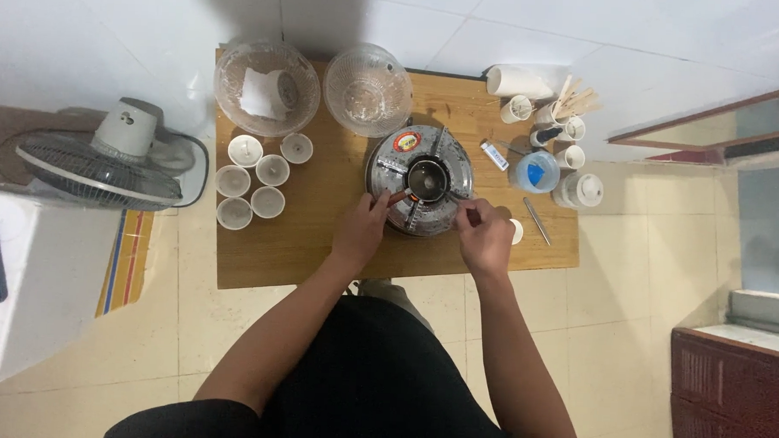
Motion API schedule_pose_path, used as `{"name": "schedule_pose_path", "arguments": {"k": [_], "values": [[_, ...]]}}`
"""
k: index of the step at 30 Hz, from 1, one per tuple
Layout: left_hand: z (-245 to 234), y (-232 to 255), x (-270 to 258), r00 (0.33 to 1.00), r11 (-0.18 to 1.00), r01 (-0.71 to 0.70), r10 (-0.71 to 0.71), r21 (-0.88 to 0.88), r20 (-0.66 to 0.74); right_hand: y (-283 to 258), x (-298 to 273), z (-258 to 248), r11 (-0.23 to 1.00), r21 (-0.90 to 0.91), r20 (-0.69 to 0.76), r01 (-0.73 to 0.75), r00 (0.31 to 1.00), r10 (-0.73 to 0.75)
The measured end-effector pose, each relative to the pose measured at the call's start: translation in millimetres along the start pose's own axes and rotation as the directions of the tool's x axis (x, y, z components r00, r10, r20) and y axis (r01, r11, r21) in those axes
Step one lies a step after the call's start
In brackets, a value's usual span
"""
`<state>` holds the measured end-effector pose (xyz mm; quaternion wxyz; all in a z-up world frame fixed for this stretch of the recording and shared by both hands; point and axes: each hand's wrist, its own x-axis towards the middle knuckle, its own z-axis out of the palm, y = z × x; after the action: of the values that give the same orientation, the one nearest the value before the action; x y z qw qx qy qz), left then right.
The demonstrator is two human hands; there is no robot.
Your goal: Using a small metal tool to poke a hole or clean a piece of solid wax on a workshop table.
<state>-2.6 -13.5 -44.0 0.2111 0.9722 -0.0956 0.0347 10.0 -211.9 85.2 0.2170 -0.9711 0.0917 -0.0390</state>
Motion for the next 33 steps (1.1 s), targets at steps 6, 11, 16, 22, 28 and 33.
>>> {"name": "schedule_pose_path", "arguments": {"k": [6, 11, 16, 22, 28, 33], "values": [[7.7, -3.8, -0.5, 1.000, 1.000, -0.024, 0.024, -0.010, 0.002, -18.5, -10.2, -27.0, 0.991, 0.124, 0.028, -0.055, 0.998, 0.052], [-3.7, -0.2, -0.2, 1.000, 1.000, -0.018, 0.018, -0.017, -0.015, -18.6, -15.8, -36.1, 0.982, 0.138, -0.093, 0.130, 0.989, -0.118], [-7.7, 0.5, -0.1, 1.000, 0.989, 0.010, -0.011, -0.145, -0.007, -12.7, -19.7, -36.4, 0.960, 0.105, -0.208, 0.258, 0.950, -0.232], [1.3, -3.1, 0.5, 0.999, 0.999, -0.028, 0.028, -0.025, -0.019, -6.7, -19.9, -36.3, 0.944, 0.104, -0.277, 0.314, 0.921, -0.275], [-4.3, -1.1, 0.7, 1.000, 0.999, -0.012, 0.013, -0.031, 0.010, -4.2, -20.5, -38.4, 0.942, 0.082, -0.285, 0.325, 0.914, -0.290], [-4.4, -1.2, 0.6, 1.000, 1.000, -0.015, 0.015, -0.009, 0.000, -7.7, -23.1, -41.0, 0.946, 0.069, -0.261, 0.316, 0.921, -0.288]]}}
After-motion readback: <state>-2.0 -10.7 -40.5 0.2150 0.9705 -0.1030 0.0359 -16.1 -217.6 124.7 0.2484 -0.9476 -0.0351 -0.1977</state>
